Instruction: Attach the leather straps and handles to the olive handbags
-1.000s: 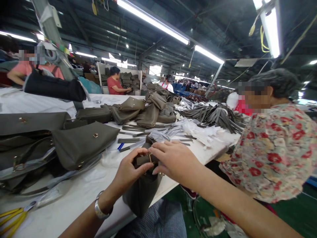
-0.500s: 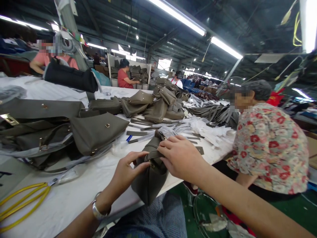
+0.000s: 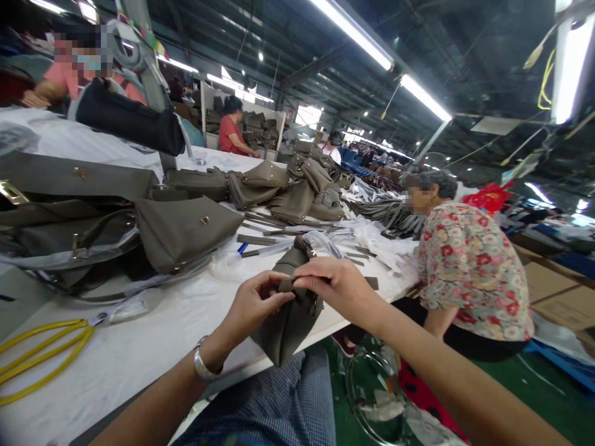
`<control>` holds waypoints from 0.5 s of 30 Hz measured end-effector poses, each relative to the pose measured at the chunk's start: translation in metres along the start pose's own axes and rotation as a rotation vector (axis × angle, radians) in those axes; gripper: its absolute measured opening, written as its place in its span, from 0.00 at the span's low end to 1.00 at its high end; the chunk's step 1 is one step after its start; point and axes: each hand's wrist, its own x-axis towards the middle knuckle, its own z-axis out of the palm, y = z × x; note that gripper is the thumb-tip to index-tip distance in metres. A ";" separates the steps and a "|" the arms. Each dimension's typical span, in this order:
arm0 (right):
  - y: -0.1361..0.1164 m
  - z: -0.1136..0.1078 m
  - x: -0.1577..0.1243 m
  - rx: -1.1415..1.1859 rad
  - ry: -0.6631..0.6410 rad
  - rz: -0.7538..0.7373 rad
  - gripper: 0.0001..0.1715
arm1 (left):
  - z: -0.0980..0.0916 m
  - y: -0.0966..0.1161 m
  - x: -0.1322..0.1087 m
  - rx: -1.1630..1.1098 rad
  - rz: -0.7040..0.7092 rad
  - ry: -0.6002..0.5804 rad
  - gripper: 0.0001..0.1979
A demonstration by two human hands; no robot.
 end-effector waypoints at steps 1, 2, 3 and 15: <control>0.000 -0.002 0.001 0.039 -0.040 0.078 0.16 | -0.001 -0.002 0.000 -0.038 -0.017 -0.006 0.16; 0.000 -0.003 0.001 0.065 -0.079 0.136 0.17 | -0.002 -0.003 -0.001 -0.074 -0.029 -0.013 0.17; -0.001 -0.004 0.002 0.074 -0.108 0.175 0.17 | -0.002 -0.005 -0.001 -0.105 -0.035 -0.019 0.18; -0.010 0.004 0.002 -0.251 0.026 0.275 0.05 | 0.009 -0.015 -0.007 -0.043 0.004 0.062 0.18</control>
